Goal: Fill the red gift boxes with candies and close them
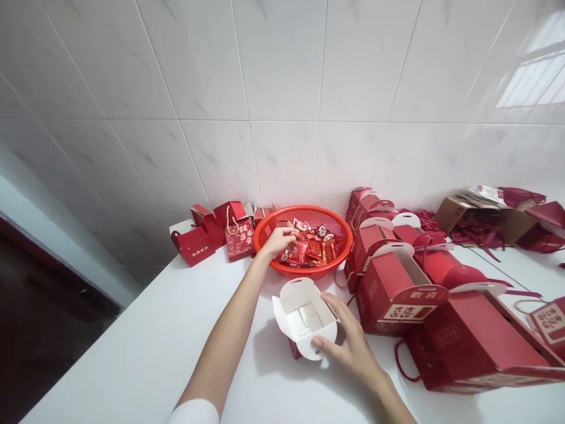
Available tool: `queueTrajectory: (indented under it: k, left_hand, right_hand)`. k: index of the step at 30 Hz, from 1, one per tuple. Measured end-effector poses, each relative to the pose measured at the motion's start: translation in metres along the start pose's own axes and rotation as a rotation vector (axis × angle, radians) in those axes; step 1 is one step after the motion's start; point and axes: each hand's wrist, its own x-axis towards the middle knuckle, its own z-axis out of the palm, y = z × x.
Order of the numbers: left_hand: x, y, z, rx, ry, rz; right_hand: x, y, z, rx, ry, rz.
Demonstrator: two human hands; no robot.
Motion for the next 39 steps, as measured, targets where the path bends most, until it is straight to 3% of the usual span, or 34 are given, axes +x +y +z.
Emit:
queueTrajectory:
  k: [13,23,30,39]
  left_hand:
    - [0.016,-0.01,-0.003,0.317,0.031,0.006]
    - [0.016,-0.015,0.001,0.556,-0.15,-0.137]
    - [0.015,-0.014,0.004,0.6,-0.301,-0.137]
    - [0.014,-0.016,0.004,0.614,-0.247,-0.068]
  right_hand:
    - [-0.002,-0.005,0.0,-0.051,-0.1,0.051]
    - [-0.004,-0.005,0.0,-0.054,-0.144,0.102]
    - [-0.003,-0.008,-0.002,-0.041,-0.134,0.098]
    - [-0.004,-0.008,-0.003,-0.067,-0.142,0.092]
